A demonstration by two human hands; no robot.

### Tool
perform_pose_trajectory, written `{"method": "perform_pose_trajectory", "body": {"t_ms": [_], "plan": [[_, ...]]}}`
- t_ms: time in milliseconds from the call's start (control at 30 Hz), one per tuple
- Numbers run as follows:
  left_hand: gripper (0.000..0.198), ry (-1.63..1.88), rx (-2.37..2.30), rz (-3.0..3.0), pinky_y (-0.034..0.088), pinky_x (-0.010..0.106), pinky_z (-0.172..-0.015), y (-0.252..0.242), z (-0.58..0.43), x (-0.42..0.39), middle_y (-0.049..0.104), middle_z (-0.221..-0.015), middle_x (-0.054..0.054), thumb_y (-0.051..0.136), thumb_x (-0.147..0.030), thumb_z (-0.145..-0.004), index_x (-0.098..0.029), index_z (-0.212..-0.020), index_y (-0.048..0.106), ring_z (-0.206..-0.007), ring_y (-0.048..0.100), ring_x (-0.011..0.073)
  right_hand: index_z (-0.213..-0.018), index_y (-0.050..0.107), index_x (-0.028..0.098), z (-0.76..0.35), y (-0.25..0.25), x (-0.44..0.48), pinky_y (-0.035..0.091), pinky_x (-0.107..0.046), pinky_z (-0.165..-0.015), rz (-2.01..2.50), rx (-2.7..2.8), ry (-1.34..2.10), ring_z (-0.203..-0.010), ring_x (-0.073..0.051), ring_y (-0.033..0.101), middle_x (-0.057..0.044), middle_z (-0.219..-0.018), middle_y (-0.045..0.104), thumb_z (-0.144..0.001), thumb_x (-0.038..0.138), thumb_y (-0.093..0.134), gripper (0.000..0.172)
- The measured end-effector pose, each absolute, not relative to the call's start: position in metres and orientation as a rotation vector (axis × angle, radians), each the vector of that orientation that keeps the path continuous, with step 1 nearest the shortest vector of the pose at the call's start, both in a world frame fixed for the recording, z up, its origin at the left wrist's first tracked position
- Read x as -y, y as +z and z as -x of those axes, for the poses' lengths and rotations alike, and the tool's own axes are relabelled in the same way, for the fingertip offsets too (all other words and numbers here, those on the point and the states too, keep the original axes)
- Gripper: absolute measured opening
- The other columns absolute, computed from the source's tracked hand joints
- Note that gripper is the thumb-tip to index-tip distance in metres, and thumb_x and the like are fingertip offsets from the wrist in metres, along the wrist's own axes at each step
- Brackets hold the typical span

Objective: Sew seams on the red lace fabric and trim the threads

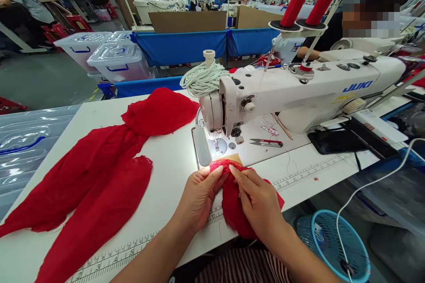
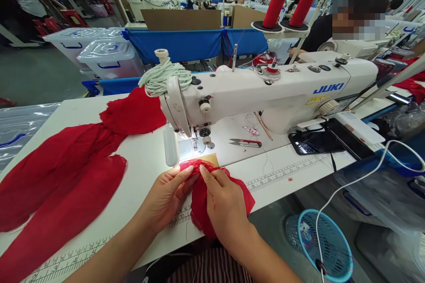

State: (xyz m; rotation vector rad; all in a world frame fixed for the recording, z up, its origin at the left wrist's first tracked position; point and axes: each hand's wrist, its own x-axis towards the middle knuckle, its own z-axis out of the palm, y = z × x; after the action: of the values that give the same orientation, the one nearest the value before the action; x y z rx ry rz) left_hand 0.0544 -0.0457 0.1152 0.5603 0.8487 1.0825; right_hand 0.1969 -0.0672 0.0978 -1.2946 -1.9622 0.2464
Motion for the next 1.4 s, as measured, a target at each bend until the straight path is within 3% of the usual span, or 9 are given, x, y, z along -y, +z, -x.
{"method": "perform_pose_trajectory", "body": {"t_ms": [200,667,1000,1400], "plan": [[0.023,1.044,-0.877,-0.569,0.052,0.026,-0.083,0.1162,-0.0552,0.046,0.073,-0.094,0.009,0.07,-0.03,-0.076,-0.014,-0.091,0.073,-0.089,0.066,0.018,-0.129,0.054,0.024,-0.1955,0.1,0.0685,0.056,-0.024,-0.062,1.178,1.915,0.305,-0.072,-0.013,0.063,-0.004,-0.081,0.064,-0.086,0.006,0.036,0.05],[0.027,1.059,-0.87,-0.609,0.051,0.027,-0.086,0.1156,-0.0572,0.0479,0.07,-0.109,0.008,0.066,-0.034,-0.08,-0.018,-0.101,0.071,-0.102,0.063,0.0203,-0.127,0.056,0.022,-0.1938,0.1007,0.0664,0.057,-0.028,-0.07,1.294,1.987,0.215,-0.077,-0.016,0.066,-0.005,-0.082,0.068,-0.087,0.006,0.037,0.047],[0.027,1.057,-0.916,-0.706,0.051,0.028,-0.079,0.1115,-0.0579,0.0498,0.074,-0.087,0.004,0.067,-0.035,-0.079,-0.019,-0.099,0.073,-0.083,0.066,0.0181,-0.126,0.057,0.021,-0.1954,0.0999,0.0654,0.057,-0.028,-0.07,1.303,1.985,0.225,-0.078,-0.017,0.066,-0.006,-0.084,0.069,-0.087,0.006,0.039,0.046],[0.022,1.063,-0.895,-0.682,0.052,0.025,-0.073,0.1111,-0.0568,0.0475,0.072,-0.089,0.007,0.063,-0.033,-0.083,-0.017,-0.093,0.073,-0.081,0.065,0.0163,-0.126,0.056,0.016,-0.1954,0.0988,0.0669,0.056,-0.027,-0.064,1.263,1.994,0.323,-0.068,-0.015,0.063,-0.006,-0.078,0.066,-0.086,0.005,0.038,0.046]]}}
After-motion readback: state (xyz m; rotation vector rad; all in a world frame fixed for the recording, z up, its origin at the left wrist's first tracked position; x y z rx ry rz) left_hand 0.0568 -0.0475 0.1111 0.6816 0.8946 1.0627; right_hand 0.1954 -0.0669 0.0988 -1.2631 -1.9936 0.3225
